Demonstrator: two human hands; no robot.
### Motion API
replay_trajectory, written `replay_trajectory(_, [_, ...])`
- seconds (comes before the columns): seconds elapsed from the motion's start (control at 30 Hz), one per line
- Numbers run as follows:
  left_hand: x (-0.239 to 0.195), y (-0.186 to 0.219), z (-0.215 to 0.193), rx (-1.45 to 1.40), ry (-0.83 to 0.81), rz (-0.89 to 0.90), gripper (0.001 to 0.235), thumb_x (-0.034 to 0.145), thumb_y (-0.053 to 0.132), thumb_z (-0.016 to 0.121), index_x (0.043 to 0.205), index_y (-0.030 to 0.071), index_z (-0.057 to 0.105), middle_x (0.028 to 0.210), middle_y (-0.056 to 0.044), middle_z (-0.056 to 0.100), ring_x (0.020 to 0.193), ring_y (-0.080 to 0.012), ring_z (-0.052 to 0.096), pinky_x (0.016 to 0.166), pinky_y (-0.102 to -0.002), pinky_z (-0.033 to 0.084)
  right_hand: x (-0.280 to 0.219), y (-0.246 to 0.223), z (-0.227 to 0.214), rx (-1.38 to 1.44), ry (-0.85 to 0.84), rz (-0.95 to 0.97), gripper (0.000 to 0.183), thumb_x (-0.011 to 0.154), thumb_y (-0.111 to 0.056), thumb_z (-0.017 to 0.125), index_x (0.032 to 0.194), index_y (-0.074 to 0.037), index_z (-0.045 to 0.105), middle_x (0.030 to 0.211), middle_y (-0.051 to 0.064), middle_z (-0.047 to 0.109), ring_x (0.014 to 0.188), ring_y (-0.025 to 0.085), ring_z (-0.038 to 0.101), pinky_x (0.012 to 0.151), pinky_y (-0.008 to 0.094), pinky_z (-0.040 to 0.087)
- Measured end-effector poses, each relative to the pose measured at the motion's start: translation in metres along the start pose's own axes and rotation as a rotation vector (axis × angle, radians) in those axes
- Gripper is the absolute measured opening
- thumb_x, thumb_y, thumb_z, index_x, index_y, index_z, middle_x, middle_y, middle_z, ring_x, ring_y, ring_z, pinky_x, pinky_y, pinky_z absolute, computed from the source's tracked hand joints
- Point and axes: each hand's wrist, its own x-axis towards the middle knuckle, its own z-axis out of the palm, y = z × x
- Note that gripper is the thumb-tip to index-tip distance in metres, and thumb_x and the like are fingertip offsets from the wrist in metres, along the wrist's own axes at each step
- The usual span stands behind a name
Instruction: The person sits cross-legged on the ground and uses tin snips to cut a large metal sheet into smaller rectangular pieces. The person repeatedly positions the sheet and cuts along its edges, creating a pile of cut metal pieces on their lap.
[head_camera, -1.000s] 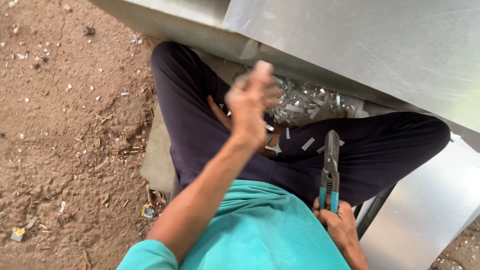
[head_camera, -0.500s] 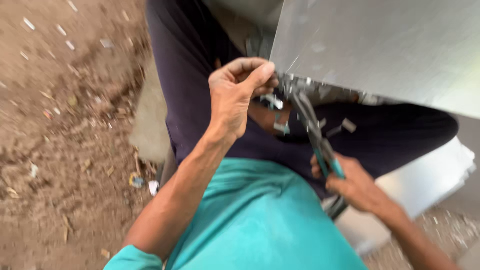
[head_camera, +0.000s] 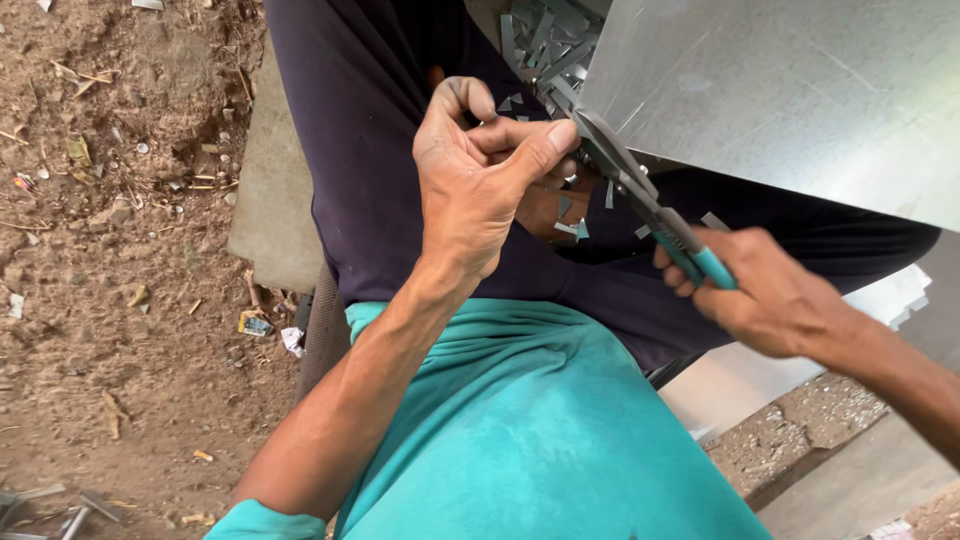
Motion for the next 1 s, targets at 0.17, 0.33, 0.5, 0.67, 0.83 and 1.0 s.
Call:
replay_trajectory(0.17, [0.007,0.031,-0.003,0.143,-0.148,-0.094,0.039,0.088,0.010,0.081,0.103,0.006,0.045,0.084,-0.009,0.070,0.075,-0.0137,0.067,0.071,-0.027,0.057,-0.004,0.018,0.006,-0.097,0.090,0.112,0.012,0.078,-0.010,0.060,0.078,0.000,0.067,0.054,0.016,0.057,0.051,0.029,0.055,0.054,0.045,0.046])
replay_trajectory(0.33, [0.062,0.040,0.031,0.872,-0.290,-0.021,0.050,0.100,0.037,0.068,0.082,-0.006,0.051,0.075,-0.009,0.042,0.071,-0.0173,0.044,0.066,-0.034,0.040,-0.032,0.072,0.045,-0.063,0.173,0.036,0.012,0.073,-0.014,0.065,0.077,-0.003,0.067,0.050,0.009,0.056,0.046,0.022,0.054,0.049,0.040,0.045])
replay_trajectory(0.5, [0.090,0.036,0.065,0.724,-0.125,0.039,0.035,0.103,0.028,0.061,0.085,-0.001,0.069,0.069,0.000,0.053,0.057,-0.0115,0.047,0.052,-0.032,0.042,-0.068,0.126,0.130,0.289,0.310,0.180,0.011,0.073,-0.009,0.065,0.080,-0.003,0.070,0.057,0.009,0.066,0.052,0.018,0.063,0.052,0.036,0.051])
replay_trajectory(0.67, [0.024,0.015,0.060,0.391,0.107,0.284,0.039,0.113,0.023,0.055,0.079,0.004,0.049,0.074,0.005,0.041,0.068,-0.0107,0.034,0.061,-0.025,0.031,-0.093,0.144,0.208,0.791,0.524,0.250,0.018,0.074,-0.003,0.054,0.084,0.003,0.067,0.070,0.012,0.068,0.061,0.020,0.064,0.058,0.037,0.055])
replay_trajectory(0.83, [-0.018,-0.109,0.113,0.319,-0.215,-0.099,0.044,0.101,0.040,0.063,0.112,-0.002,0.073,0.098,-0.009,0.075,0.084,-0.0150,0.068,0.070,-0.031,0.060,-0.086,0.122,0.216,0.801,0.513,0.314,0.023,0.077,-0.002,0.047,0.087,0.002,0.067,0.073,0.013,0.066,0.062,0.021,0.063,0.059,0.037,0.054])
replay_trajectory(1.0, [-0.026,-0.097,0.092,0.190,-0.254,-0.113,0.054,0.102,0.049,0.063,0.122,-0.001,0.072,0.111,-0.014,0.079,0.099,-0.0198,0.078,0.083,-0.032,0.062,-0.087,0.085,0.174,0.483,0.450,0.026,0.036,0.074,-0.011,0.047,0.104,0.001,0.063,0.080,0.009,0.069,0.074,0.020,0.066,0.072,0.037,0.054])
